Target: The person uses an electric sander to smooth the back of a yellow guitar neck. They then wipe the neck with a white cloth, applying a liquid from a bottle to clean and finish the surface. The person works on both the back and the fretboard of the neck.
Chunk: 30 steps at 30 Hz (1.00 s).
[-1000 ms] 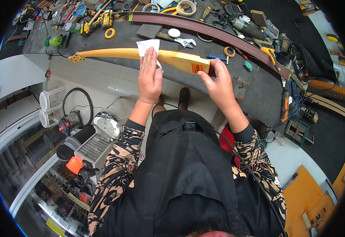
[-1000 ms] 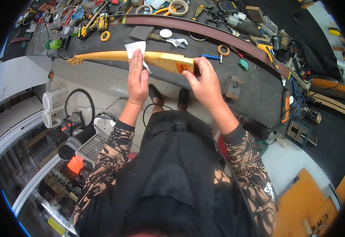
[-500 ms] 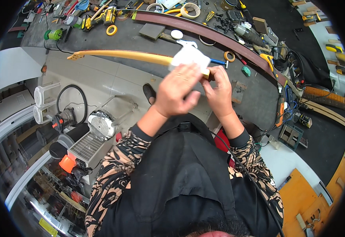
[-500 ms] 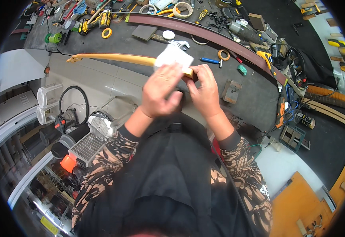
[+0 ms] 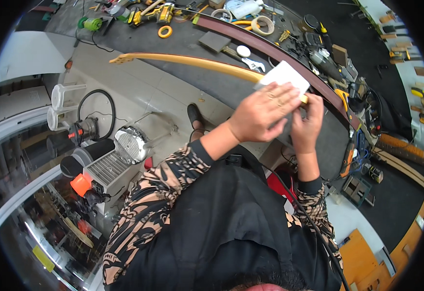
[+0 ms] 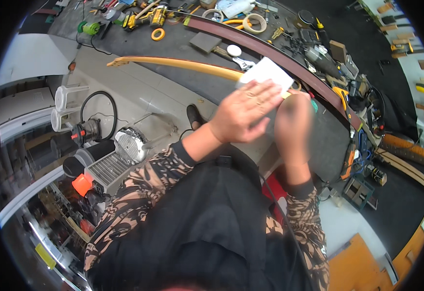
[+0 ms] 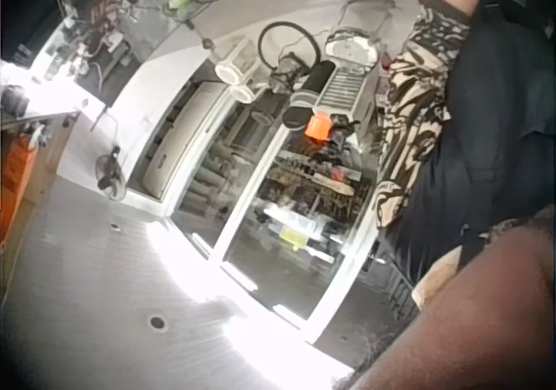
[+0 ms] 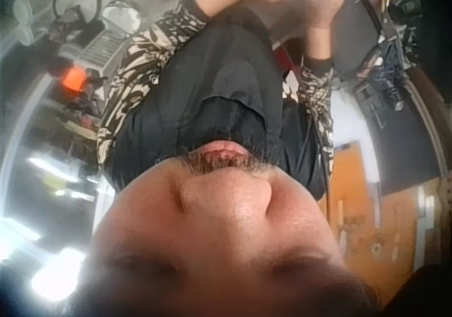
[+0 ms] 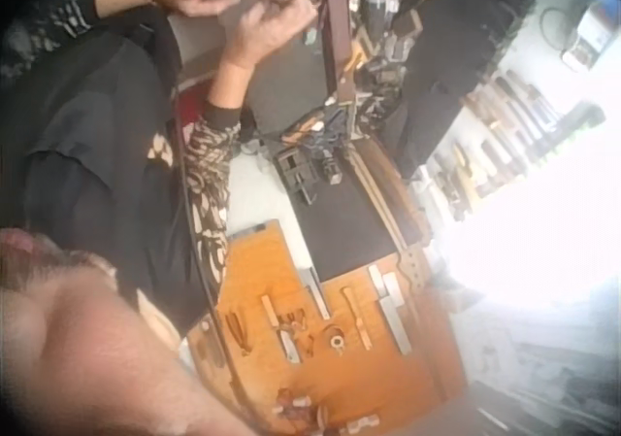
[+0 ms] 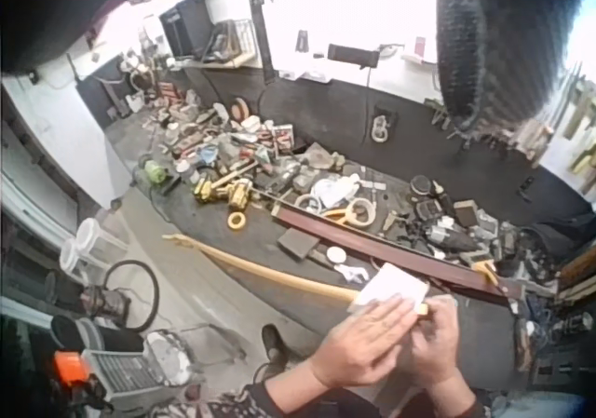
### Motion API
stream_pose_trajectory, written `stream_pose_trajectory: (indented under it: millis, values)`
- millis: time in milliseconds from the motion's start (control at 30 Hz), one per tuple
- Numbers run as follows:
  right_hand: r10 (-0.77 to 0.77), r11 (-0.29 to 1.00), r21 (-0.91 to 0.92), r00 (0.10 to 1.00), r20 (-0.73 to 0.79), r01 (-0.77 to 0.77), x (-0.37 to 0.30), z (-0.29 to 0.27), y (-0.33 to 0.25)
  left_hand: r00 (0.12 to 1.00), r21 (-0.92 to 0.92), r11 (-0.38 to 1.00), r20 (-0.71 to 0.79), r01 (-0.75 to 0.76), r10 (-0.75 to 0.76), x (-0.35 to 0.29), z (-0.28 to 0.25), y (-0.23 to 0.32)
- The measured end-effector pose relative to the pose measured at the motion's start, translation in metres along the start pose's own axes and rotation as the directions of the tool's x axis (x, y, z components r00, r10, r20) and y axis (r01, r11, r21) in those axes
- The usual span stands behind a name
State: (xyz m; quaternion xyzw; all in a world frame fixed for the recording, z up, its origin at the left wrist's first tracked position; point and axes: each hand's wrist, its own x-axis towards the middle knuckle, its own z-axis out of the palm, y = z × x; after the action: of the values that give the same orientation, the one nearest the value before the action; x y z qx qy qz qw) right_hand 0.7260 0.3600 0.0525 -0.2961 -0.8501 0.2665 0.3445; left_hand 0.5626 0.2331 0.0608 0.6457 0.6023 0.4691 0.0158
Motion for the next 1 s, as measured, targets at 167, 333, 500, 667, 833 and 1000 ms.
stream_pose_trajectory:
  millis: [167,333,500,667,833,1000]
  values:
    - [0.056,0.994,-0.091,0.998,0.03,-0.053,-0.022,-0.03,0.024,0.998,-0.084,0.995,0.003,-0.057,0.057,0.011,0.042,0.021]
    - [0.276,0.961,-0.022,0.961,0.033,-0.275,-0.052,-0.029,0.043,0.996,-0.048,0.998,0.076,-0.048,0.051,-0.013,0.051,0.001]
    - [0.268,0.963,-0.008,0.963,0.029,-0.268,-0.045,-0.024,0.041,0.974,0.276,0.947,0.104,0.167,-0.202,-0.092,-0.01,-0.097]
    - [0.31,0.95,0.02,0.949,0.063,-0.312,-0.041,-0.028,0.052,0.92,0.395,0.831,-0.168,0.392,-0.354,-0.155,-0.076,-0.21]
    - [0.304,0.951,0.013,0.946,0.11,-0.307,-0.03,-0.035,0.058,0.59,0.114,0.629,-0.507,0.769,-0.629,-0.18,-0.112,-0.296]
    - [0.297,0.954,0.006,0.944,0.141,-0.301,-0.025,-0.039,0.053,0.522,0.102,0.559,-0.527,0.823,-0.671,-0.197,-0.155,-0.343]
